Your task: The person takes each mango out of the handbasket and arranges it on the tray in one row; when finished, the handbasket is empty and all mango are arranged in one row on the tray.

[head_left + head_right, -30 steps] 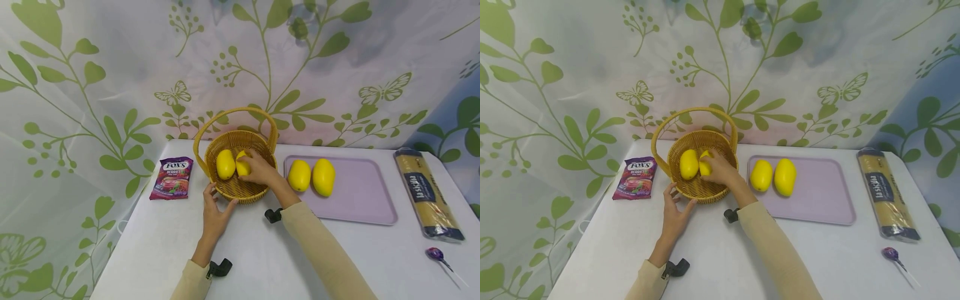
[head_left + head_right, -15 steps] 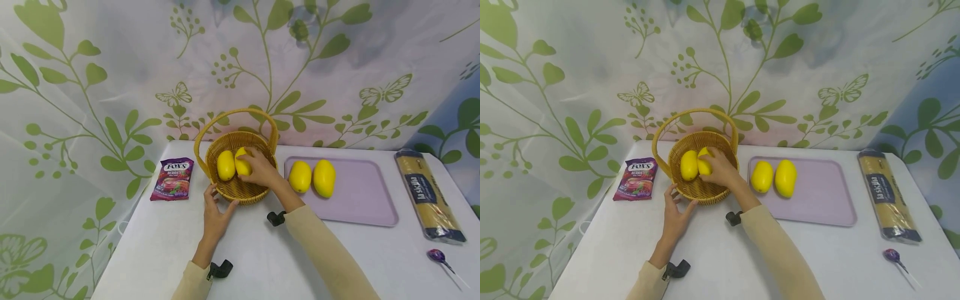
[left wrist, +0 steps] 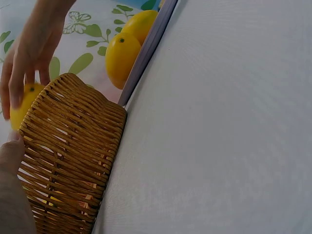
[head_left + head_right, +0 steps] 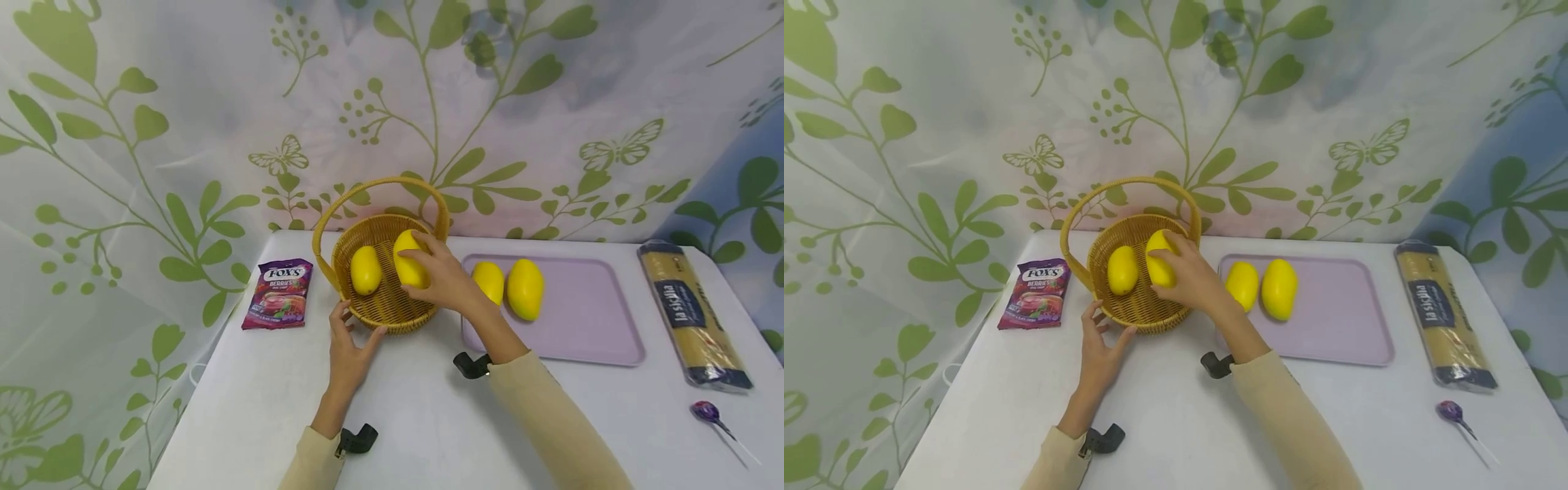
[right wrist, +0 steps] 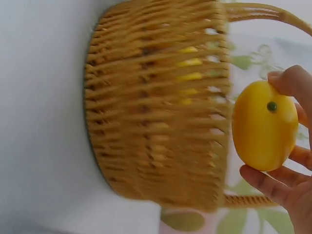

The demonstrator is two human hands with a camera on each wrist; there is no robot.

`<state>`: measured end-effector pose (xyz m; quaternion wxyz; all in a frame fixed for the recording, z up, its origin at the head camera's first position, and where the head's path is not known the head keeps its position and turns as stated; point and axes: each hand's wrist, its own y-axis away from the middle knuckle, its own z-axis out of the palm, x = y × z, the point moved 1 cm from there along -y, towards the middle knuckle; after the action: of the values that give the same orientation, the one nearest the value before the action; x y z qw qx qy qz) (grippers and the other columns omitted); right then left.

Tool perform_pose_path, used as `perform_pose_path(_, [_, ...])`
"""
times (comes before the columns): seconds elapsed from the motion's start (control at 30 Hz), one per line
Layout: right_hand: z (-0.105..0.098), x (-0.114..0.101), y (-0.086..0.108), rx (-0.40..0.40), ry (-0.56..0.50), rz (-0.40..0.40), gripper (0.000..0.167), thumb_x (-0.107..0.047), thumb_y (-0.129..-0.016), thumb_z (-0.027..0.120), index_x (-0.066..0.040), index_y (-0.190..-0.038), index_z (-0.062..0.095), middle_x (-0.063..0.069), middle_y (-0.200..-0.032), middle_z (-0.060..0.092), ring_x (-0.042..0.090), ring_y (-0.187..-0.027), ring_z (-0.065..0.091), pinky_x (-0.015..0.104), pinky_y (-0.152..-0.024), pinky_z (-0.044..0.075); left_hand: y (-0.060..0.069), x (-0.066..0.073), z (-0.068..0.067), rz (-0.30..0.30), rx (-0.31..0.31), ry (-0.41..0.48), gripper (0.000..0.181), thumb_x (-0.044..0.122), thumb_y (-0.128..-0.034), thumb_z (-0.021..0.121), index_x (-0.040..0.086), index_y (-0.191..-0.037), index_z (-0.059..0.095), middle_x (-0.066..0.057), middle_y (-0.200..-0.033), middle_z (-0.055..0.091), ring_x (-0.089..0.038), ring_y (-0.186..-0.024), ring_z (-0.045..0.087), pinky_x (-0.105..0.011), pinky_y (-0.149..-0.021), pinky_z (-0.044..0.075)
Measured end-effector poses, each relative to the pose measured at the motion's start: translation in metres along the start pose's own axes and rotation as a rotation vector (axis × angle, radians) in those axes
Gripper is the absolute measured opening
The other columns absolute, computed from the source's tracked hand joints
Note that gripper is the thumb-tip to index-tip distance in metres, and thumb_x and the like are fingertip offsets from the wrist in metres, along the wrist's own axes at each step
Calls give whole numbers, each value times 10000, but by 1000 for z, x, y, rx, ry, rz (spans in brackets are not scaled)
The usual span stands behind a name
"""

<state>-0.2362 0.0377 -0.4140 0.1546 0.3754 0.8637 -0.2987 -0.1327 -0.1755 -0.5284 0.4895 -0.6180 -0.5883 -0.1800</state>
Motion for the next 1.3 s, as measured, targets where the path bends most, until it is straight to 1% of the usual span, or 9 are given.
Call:
perform_pose_path(0.17, [-25,0,24,81,7,-1,569,-267,-782,815,-169,-1300,599,133,-1549,328,377,-1389,365,543,-997,475,1,-1,0,2,-1,6,829,362,-860,752,116,-1466,241,-173,-1504,350,-279,-1296,446,-496,-988,452])
perform_pose_path(0.33, [-51,10,50,152,40,23,597,-207,-755,826,-167,-1305,599,136,-1552,323,401,-1372,379,560,-948,499,0,0,0,-2,1,10,823,380,-862,746,104,-1462,254,-172,-1506,353,-273,-1291,451,-498,-980,457])
perform_pose_path(0.5, [-72,33,77,219,77,60,589,-131,-723,838,-126,-1270,618,163,-1527,351,443,-1336,405,597,-908,507,0,1,0,-22,-2,17,813,393,-863,741,126,-1461,259,-137,-1514,352,-259,-1289,452,-484,-984,461])
perform_pose_path(0.63, [-85,55,98,239,103,98,582,-82,-715,833,-96,-1255,616,188,-1513,360,471,-1297,432,623,-880,504,0,1,-1,-21,2,18,807,381,-864,743,133,-1459,259,-131,-1511,354,-262,-1288,453,-482,-984,461])
perform_pose_path(0.8, [-99,78,122,263,120,154,583,-27,-700,827,-67,-1241,614,234,-1489,370,521,-1249,446,663,-842,478,1,2,-1,-7,1,18,821,378,-861,747,107,-1460,255,-161,-1502,356,-280,-1284,456,-487,-980,460])
perform_pose_path(0.93, [-105,96,138,241,127,270,581,-69,-714,834,-59,-1249,608,229,-1512,345,533,-1275,410,699,-928,408,1,1,-1,1,0,18,823,368,-862,747,85,-1456,252,-175,-1508,349,-292,-1286,455,-490,-978,459])
perform_pose_path(1.07, [-107,107,153,179,122,407,567,-151,-771,811,-50,-1281,585,217,-1553,291,521,-1329,338,717,-1003,327,0,1,-1,2,0,17,823,372,-863,744,82,-1455,252,-175,-1507,347,-294,-1286,454,-490,-977,460])
perform_pose_path(1.17, [-105,112,161,151,120,450,559,-177,-800,792,-31,-1293,572,238,-1549,281,519,-1334,318,708,-1035,295,0,0,-1,1,0,12,814,371,-867,741,87,-1453,254,-164,-1509,346,-286,-1287,455,-488,-979,460])
perform_pose_path(1.3, [-101,121,169,135,106,452,567,-166,-799,793,0,-1289,559,277,-1517,294,530,-1305,332,700,-1050,281,1,0,1,-3,2,13,810,365,-866,743,94,-1454,255,-159,-1513,343,-284,-1286,458,-491,-982,460])
